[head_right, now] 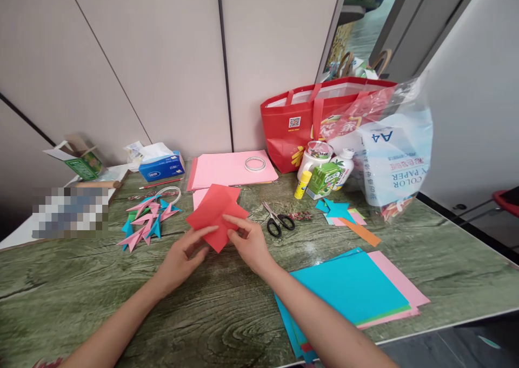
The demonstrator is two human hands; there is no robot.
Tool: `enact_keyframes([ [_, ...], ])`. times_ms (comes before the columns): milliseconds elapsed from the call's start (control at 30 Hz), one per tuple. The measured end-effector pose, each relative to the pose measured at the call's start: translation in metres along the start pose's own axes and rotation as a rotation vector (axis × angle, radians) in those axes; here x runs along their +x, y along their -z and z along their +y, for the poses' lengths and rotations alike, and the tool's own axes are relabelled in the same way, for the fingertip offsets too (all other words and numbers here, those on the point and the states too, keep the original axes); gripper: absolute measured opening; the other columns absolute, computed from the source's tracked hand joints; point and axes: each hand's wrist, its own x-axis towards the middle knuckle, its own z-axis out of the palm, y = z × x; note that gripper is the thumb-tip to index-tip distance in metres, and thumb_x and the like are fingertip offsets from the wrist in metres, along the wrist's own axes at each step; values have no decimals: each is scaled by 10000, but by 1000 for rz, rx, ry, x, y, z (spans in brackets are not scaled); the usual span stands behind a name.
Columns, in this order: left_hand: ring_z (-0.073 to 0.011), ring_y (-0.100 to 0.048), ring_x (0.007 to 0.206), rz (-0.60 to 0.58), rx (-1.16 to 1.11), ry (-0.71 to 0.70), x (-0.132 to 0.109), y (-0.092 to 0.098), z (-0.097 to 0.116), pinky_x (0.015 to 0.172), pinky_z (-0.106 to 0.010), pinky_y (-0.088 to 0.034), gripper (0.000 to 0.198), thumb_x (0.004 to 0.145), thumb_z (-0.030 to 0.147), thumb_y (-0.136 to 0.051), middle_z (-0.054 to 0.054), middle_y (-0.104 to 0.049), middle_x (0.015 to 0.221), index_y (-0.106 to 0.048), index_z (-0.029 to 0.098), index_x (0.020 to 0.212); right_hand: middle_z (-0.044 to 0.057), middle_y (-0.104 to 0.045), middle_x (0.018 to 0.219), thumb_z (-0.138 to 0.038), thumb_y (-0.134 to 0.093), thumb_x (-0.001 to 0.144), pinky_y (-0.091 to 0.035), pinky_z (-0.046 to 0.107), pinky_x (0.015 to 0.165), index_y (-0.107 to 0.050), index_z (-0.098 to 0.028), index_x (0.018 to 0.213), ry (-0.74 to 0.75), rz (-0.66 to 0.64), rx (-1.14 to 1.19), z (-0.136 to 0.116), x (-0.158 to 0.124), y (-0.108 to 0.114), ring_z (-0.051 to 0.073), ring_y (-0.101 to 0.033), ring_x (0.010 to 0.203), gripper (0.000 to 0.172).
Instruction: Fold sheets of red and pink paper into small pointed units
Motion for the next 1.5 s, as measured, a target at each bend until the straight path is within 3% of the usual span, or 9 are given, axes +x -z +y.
enact_keyframes([
  [233,-238,-606,901,54,-20,100,4,3,0,829,-324,-451,379,539,118,-710,-36,-698,955,-698,205,908,36,-665,961,-280,-678,624,-513,339,706,-672,-220,933,-178,-109,271,-4,-5,-4,186,-612,799,315],
  [400,-207,-625,797,29,70,-21,4,5,0,752,-263,-470,243,550,118,-708,-21,-725,836,-734,226,767,33,-669,938,-273,-697,613,-516,327,701,-674,-209,921,-207,-121,340,-5,-5,-3,180,-612,801,315],
  [567,-175,-611,596,164,118,1,4,8,-3,605,-248,-478,114,610,203,-683,-10,-718,642,-739,227,707,0,-679,816,-206,-712,582,-514,342,705,-649,-224,973,-179,-159,305,-6,-6,-3,152,-612,683,396],
  [733,-184,-624,716,288,-133,87,5,8,-11,626,-237,-490,447,588,245,-716,-26,-704,868,-643,196,1026,6,-662,919,-167,-702,582,-489,296,729,-663,-228,933,-82,-121,155,-7,-4,-3,149,-603,744,358],
  [900,-171,-634,785,376,-411,57,6,0,-2,709,-237,-497,857,580,202,-730,-44,-682,938,-300,219,1321,5,-630,856,-172,-700,585,-498,274,669,-648,-206,843,-28,-144,102,-3,-5,-4,156,-588,754,265],
  [1033,-145,-653,655,399,-447,96,6,-4,7,634,-225,-511,1057,548,154,-749,-3,-698,764,-85,244,1366,14,-586,919,-167,-712,583,-500,271,651,-515,-238,974,38,-100,123,0,-7,-5,162,-592,775,443],
  [1133,-151,-658,648,349,-460,194,5,-4,6,631,-232,-508,1010,524,166,-760,0,-705,721,-180,205,1349,53,-567,1004,-176,-755,535,-491,317,734,-369,-259,1173,64,-52,42,-1,-8,-5,206,-580,882,751],
  [1200,-170,-662,654,272,-456,262,4,-4,3,627,-249,-507,940,515,178,-764,-19,-713,717,-273,170,1317,59,-575,998,-183,-769,517,-473,339,783,-329,-253,1228,66,-52,-18,-2,-8,-5,222,-572,917,839],
  [1500,-212,-647,800,82,-550,313,1,-3,4,741,-315,-487,565,561,152,-742,-81,-703,881,-528,139,1084,21,-633,903,-187,-733,544,-494,303,700,-503,-208,1090,-34,-79,-32,0,-5,1,189,-606,787,592],
])
